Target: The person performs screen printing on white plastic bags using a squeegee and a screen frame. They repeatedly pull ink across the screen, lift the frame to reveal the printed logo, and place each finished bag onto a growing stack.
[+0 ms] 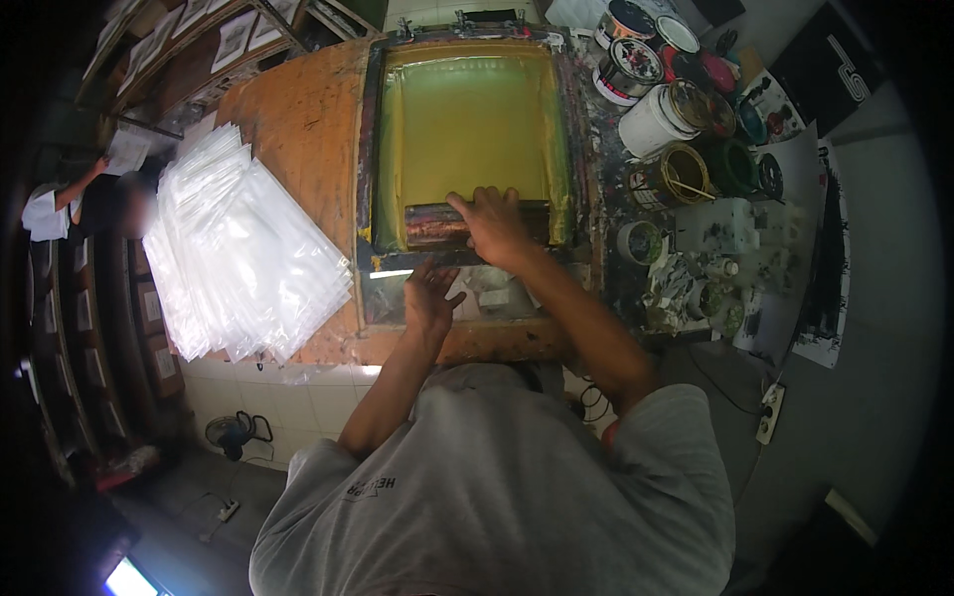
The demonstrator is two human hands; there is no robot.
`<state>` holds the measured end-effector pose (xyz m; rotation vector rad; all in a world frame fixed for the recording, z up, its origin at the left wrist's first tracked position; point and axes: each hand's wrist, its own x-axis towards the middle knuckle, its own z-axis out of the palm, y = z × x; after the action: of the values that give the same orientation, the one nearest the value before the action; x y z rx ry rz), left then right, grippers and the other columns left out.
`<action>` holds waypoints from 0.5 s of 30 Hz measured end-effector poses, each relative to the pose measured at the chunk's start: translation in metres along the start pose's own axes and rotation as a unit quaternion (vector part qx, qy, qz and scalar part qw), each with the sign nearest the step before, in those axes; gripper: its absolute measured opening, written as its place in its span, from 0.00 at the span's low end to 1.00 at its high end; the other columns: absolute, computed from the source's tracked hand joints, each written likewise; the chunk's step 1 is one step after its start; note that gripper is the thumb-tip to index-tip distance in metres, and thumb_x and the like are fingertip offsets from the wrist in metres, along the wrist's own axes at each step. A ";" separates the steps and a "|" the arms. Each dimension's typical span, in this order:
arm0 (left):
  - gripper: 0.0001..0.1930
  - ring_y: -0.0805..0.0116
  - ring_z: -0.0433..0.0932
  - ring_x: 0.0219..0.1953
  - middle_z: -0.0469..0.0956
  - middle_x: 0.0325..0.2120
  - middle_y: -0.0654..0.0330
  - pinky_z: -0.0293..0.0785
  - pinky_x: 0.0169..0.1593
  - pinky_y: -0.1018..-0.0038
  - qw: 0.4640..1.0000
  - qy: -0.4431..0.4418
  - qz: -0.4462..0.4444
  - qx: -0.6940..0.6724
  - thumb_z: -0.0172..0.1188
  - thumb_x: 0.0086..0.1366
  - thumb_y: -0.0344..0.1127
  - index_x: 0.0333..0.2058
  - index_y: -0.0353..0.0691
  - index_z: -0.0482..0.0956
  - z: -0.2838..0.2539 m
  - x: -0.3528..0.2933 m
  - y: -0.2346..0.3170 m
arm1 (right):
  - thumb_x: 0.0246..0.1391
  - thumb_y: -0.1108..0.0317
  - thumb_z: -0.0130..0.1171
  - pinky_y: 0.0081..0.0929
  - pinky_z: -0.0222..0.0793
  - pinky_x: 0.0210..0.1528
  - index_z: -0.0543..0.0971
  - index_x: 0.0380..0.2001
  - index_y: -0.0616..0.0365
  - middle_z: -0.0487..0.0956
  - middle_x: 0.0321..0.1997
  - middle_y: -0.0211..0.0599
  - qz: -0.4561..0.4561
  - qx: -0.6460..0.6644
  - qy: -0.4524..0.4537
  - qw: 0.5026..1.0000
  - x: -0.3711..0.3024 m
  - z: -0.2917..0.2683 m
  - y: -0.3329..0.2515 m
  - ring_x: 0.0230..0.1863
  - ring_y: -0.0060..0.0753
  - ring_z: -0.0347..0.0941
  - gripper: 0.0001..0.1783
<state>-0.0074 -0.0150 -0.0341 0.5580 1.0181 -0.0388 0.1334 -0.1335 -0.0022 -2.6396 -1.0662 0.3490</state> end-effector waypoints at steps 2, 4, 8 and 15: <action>0.39 0.52 0.65 0.67 0.64 0.57 0.50 0.46 0.70 0.31 1.000 0.003 -0.007 0.008 0.54 0.69 0.51 0.73 0.42 0.53 0.002 -0.001 0.000 | 0.51 0.71 0.68 0.71 0.51 0.63 0.69 0.66 0.42 0.76 0.47 0.41 -0.017 -0.035 0.094 0.995 -0.005 0.023 0.004 0.53 0.46 0.72 0.38; 0.40 0.51 0.63 0.69 0.61 0.63 0.48 0.45 0.70 0.31 1.000 0.001 -0.020 0.009 0.54 0.68 0.52 0.74 0.43 0.53 0.000 0.006 0.001 | 0.52 0.75 0.64 0.85 0.35 0.70 0.70 0.64 0.42 0.75 0.46 0.38 -0.020 -0.047 0.157 0.986 -0.003 0.038 0.005 0.57 0.44 0.72 0.35; 0.36 0.51 0.66 0.66 0.62 0.59 0.51 0.52 0.67 0.33 0.999 0.030 -0.006 0.011 0.51 0.69 0.53 0.71 0.42 0.59 0.004 0.003 -0.001 | 0.44 0.71 0.74 0.87 0.29 0.71 0.69 0.67 0.42 0.73 0.53 0.36 0.016 -0.045 0.092 0.995 0.036 0.024 0.024 0.61 0.43 0.69 0.44; 0.23 0.59 0.72 0.56 0.70 0.45 0.61 0.61 0.61 0.42 0.996 0.081 -0.025 -0.020 0.58 0.69 0.46 0.60 0.45 0.71 0.011 -0.002 0.005 | 0.50 0.77 0.65 0.89 0.29 0.71 0.71 0.66 0.41 0.75 0.56 0.38 0.002 -0.049 0.156 0.987 0.173 -0.006 0.096 0.65 0.42 0.69 0.38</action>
<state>0.0012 -0.0165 -0.0262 0.5040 1.1882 -0.0178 0.3171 -0.0791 -0.0497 -2.6629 -0.9971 -0.1175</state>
